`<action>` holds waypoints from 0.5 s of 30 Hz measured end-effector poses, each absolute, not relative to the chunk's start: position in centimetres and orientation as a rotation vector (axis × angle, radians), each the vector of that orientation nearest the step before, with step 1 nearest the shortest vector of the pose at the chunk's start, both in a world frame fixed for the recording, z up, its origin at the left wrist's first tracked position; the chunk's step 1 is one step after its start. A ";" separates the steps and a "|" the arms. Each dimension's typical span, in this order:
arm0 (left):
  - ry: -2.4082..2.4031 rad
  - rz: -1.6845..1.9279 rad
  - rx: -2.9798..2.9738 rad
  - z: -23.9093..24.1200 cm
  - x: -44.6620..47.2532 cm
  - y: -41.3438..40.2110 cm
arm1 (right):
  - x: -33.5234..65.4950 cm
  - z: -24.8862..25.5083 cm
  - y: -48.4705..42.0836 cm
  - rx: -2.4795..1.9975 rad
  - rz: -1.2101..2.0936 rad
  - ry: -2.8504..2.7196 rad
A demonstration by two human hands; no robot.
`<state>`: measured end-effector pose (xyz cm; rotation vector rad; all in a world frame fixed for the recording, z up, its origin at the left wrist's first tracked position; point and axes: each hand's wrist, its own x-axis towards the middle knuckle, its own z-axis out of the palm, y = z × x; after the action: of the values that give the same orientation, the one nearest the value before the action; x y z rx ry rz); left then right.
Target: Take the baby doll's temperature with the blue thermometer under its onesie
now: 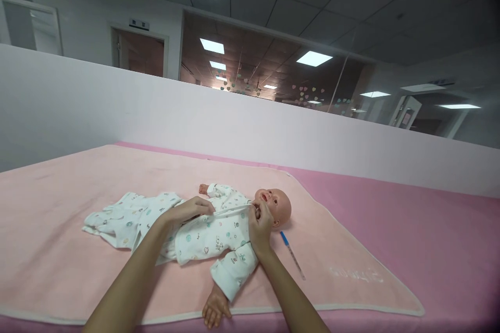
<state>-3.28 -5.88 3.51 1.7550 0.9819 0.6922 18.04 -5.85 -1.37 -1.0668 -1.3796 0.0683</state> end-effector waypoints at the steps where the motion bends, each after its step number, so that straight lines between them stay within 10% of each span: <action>1: 0.953 0.641 1.785 3.6 -3.6 -5.9 | 18.1 -1.4 -5.8 -1.072 0.072 -1.383; 15: 1.115 0.618 1.717 2.4 -4.8 -4.7 | 18.2 -1.6 -5.6 -1.108 0.054 -1.410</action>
<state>-4.78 -4.71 2.38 1.7171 1.1146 0.6181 18.16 -5.57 -1.57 -1.1081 -1.4099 0.0542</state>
